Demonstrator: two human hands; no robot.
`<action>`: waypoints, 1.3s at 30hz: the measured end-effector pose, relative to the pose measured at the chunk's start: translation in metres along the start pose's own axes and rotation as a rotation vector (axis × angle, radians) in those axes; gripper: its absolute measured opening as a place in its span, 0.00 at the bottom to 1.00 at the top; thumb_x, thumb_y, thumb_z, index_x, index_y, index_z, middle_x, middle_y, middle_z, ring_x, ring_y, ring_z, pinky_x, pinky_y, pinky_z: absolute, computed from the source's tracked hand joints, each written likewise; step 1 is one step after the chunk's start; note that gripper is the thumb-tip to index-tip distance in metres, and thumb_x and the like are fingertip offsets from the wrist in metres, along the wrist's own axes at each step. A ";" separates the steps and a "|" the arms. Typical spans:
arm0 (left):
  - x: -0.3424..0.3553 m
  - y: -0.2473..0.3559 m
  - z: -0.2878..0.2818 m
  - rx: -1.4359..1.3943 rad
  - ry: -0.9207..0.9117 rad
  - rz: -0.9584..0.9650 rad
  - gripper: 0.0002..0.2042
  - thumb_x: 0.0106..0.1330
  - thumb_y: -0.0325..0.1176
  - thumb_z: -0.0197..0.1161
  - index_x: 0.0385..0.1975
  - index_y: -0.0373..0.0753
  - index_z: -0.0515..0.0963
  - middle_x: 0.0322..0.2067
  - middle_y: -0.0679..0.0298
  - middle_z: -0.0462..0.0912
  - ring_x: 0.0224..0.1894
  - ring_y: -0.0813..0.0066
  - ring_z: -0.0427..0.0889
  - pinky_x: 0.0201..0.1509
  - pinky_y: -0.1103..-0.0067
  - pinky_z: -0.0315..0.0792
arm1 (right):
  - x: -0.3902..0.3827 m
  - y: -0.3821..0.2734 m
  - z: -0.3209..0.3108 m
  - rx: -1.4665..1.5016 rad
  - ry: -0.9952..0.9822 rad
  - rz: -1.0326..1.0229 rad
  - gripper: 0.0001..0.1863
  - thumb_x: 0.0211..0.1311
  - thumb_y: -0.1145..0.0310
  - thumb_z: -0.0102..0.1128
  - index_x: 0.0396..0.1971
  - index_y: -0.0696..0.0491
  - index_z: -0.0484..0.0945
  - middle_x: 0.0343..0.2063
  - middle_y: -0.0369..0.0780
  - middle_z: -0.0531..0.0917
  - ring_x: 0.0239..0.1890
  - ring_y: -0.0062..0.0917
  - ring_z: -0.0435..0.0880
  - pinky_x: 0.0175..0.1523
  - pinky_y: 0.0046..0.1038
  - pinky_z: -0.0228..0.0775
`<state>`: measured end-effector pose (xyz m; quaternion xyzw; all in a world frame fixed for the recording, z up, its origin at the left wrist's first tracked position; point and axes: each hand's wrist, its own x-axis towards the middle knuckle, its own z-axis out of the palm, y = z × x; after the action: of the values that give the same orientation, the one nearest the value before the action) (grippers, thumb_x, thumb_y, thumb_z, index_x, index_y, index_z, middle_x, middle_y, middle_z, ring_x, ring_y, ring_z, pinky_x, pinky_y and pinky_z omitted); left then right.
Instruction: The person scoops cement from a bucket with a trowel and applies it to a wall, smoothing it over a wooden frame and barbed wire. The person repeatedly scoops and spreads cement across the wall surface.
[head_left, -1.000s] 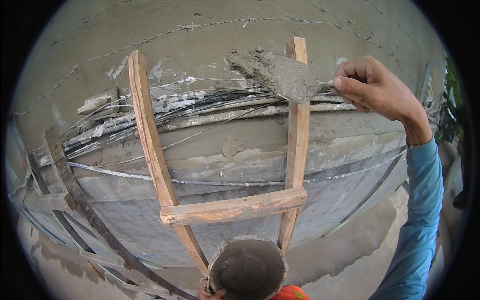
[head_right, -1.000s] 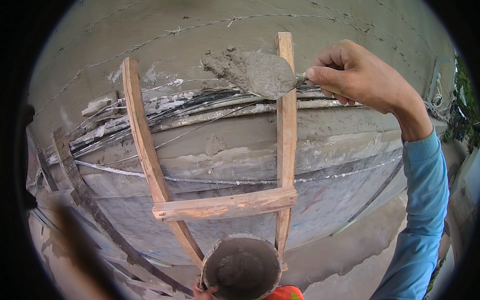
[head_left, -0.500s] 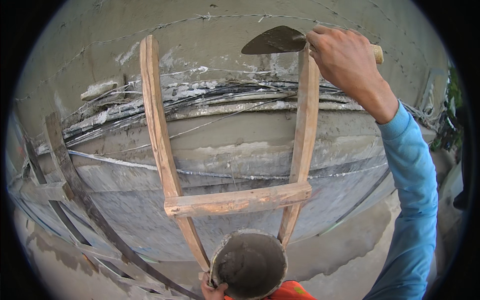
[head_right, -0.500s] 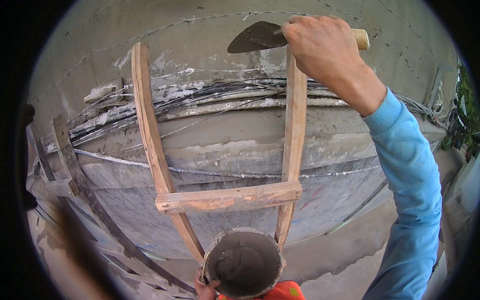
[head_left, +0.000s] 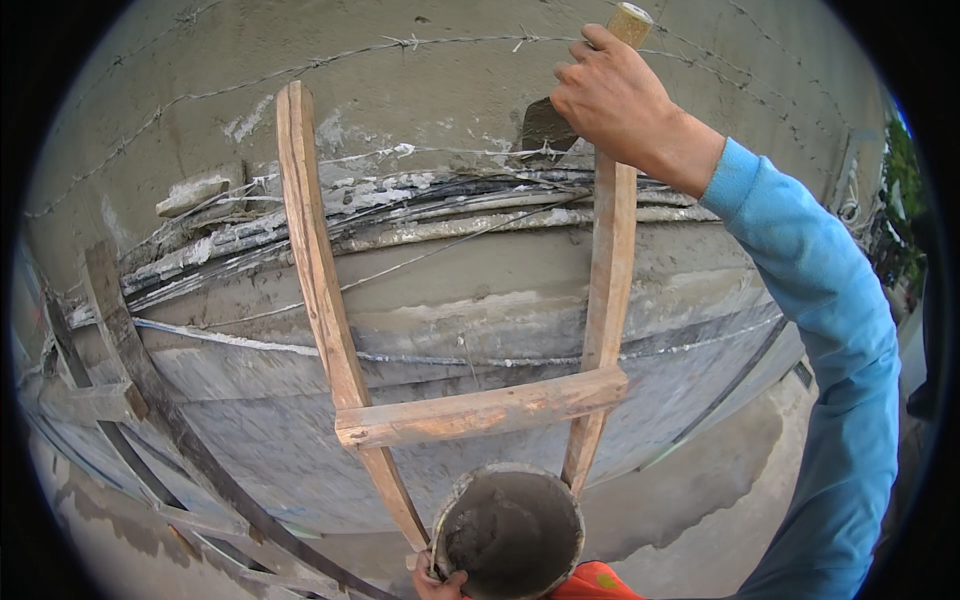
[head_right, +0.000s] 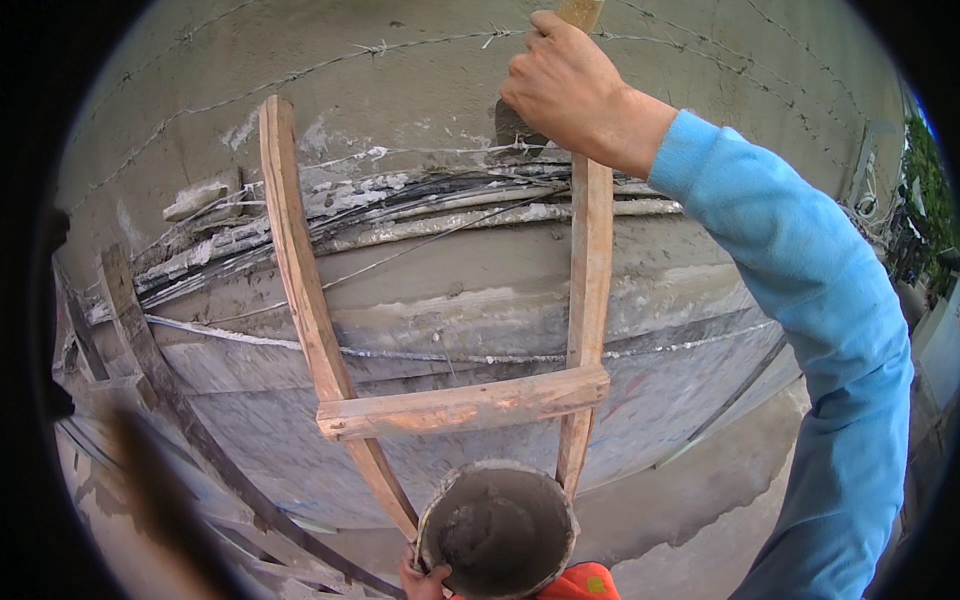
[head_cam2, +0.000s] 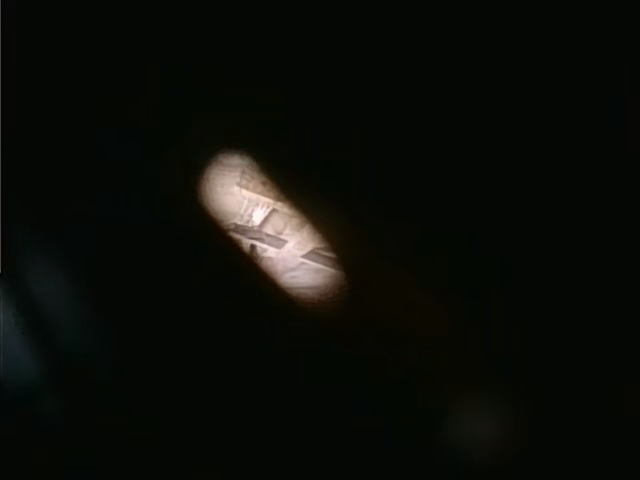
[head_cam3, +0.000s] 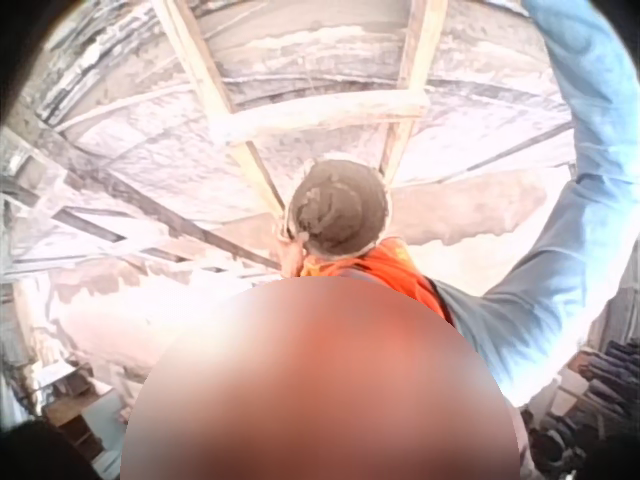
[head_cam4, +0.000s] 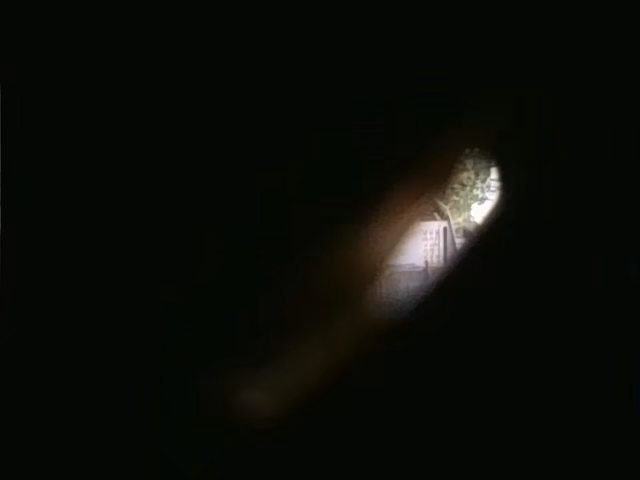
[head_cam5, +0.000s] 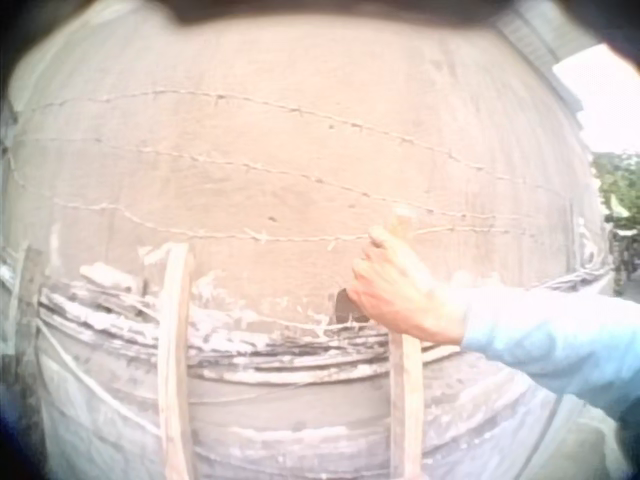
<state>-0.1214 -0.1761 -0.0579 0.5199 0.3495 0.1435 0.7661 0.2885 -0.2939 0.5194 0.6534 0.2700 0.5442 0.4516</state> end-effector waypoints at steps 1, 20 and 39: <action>-0.001 0.003 0.000 0.001 -0.002 -0.015 0.31 0.62 0.19 0.68 0.68 0.40 0.71 0.32 0.66 0.79 0.19 0.80 0.71 0.19 0.80 0.64 | 0.002 0.001 -0.001 -0.001 0.056 0.010 0.08 0.65 0.59 0.72 0.24 0.39 0.90 0.30 0.25 0.87 0.43 0.18 0.84 0.61 0.28 0.67; 0.013 -0.028 -0.011 0.162 0.008 0.293 0.30 0.57 0.14 0.69 0.64 0.32 0.76 0.55 0.63 0.78 0.53 0.69 0.77 0.54 0.74 0.76 | 0.038 0.026 0.010 0.160 0.259 -0.337 0.04 0.55 0.63 0.65 0.22 0.43 0.84 0.30 0.32 0.83 0.43 0.28 0.83 0.58 0.37 0.66; 0.000 -0.034 -0.011 0.115 0.091 0.202 0.32 0.58 0.18 0.75 0.66 0.29 0.74 0.54 0.58 0.81 0.53 0.64 0.78 0.57 0.68 0.76 | 0.069 0.027 0.030 0.005 0.146 -0.484 0.07 0.53 0.64 0.65 0.18 0.43 0.81 0.25 0.32 0.80 0.40 0.30 0.80 0.57 0.37 0.65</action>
<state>-0.1337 -0.1829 -0.0908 0.5883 0.3375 0.2233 0.7001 0.3313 -0.2566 0.5759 0.5297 0.4519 0.4653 0.5466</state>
